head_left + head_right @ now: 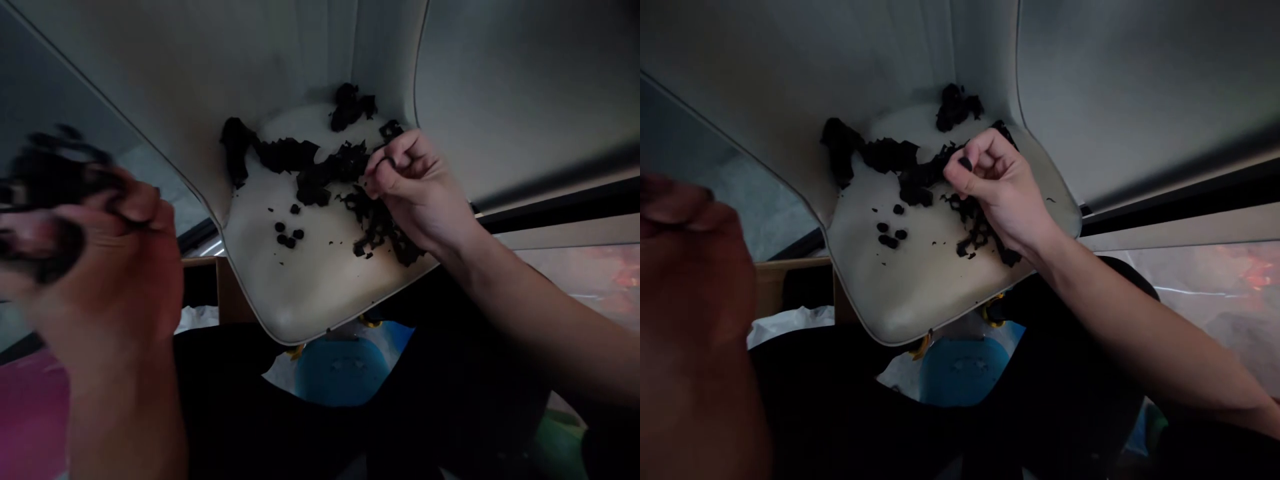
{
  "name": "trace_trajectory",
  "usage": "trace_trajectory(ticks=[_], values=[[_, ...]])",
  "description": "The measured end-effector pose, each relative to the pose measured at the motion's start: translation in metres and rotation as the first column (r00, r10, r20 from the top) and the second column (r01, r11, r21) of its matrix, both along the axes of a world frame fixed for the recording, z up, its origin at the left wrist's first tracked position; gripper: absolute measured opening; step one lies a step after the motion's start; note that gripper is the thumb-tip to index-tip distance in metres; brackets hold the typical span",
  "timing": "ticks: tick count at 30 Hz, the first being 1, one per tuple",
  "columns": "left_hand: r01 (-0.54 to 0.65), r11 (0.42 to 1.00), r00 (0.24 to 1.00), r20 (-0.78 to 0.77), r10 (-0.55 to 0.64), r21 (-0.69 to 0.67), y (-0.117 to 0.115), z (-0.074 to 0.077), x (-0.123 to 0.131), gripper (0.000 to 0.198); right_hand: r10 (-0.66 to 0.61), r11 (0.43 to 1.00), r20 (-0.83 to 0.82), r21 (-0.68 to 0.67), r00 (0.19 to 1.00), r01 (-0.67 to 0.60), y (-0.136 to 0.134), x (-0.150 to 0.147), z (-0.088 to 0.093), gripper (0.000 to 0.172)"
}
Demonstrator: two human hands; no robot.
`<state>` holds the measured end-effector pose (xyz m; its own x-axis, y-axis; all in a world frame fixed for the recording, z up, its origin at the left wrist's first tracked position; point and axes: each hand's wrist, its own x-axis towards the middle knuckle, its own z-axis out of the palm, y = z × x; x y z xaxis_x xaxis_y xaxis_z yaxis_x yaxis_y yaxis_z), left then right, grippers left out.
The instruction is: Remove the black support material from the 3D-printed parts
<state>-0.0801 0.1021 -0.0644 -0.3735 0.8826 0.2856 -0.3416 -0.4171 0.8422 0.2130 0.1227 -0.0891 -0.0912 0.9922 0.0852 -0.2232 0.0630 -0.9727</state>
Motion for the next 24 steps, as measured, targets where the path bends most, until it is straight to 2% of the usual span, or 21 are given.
trace_trajectory(ticks=[2, 5, 8, 11, 16, 18, 21, 24], values=[[-0.018, 0.999, 0.991, -0.136, 0.012, -0.041, 0.001, -0.003, -0.003, 0.052, 0.017, 0.999, 0.118, 0.031, 0.993, -0.021, 0.0, -0.001, -0.002, 0.046], [-0.026, 0.991, 0.961, -0.278, -0.012, -0.133, 0.002, -0.01, 0.0, 0.058, 0.128, 0.992, 0.191, -0.038, 0.973, -0.123, -0.008, -0.013, -0.007, 0.041], [-0.055, 0.982, 0.951, -0.31, -0.004, -0.183, 0.006, -0.017, -0.001, 0.06, 0.256, 0.966, 0.163, -0.074, 0.953, -0.247, -0.015, -0.026, -0.013, 0.029], [-0.053, 0.979, 0.945, -0.327, -0.016, -0.199, 0.012, -0.025, -0.006, 0.051, 0.305, 0.952, 0.191, -0.035, 0.933, -0.304, -0.016, -0.032, -0.018, 0.027], [-0.003, 0.975, 0.931, -0.356, -0.079, -0.223, 0.017, -0.036, -0.01, 0.05, 0.28, 0.943, 0.395, 0.057, 0.875, -0.328, -0.01, -0.033, -0.027, 0.041], [0.023, 0.97, 0.919, -0.377, -0.117, -0.244, 0.017, -0.039, -0.009, 0.053, 0.23, 0.934, 0.521, 0.119, 0.822, -0.337, -0.007, -0.032, -0.033, 0.047], [0.029, 0.951, 0.917, -0.37, -0.148, -0.308, 0.018, -0.042, -0.008, 0.056, 0.15, 0.883, 0.687, 0.23, 0.711, -0.409, -0.004, -0.033, -0.044, 0.051], [0.062, 0.942, 0.908, -0.372, -0.191, -0.331, 0.019, -0.041, -0.007, 0.053, 0.141, 0.864, 0.74, 0.233, 0.658, -0.447, -0.003, -0.036, -0.052, 0.051]])
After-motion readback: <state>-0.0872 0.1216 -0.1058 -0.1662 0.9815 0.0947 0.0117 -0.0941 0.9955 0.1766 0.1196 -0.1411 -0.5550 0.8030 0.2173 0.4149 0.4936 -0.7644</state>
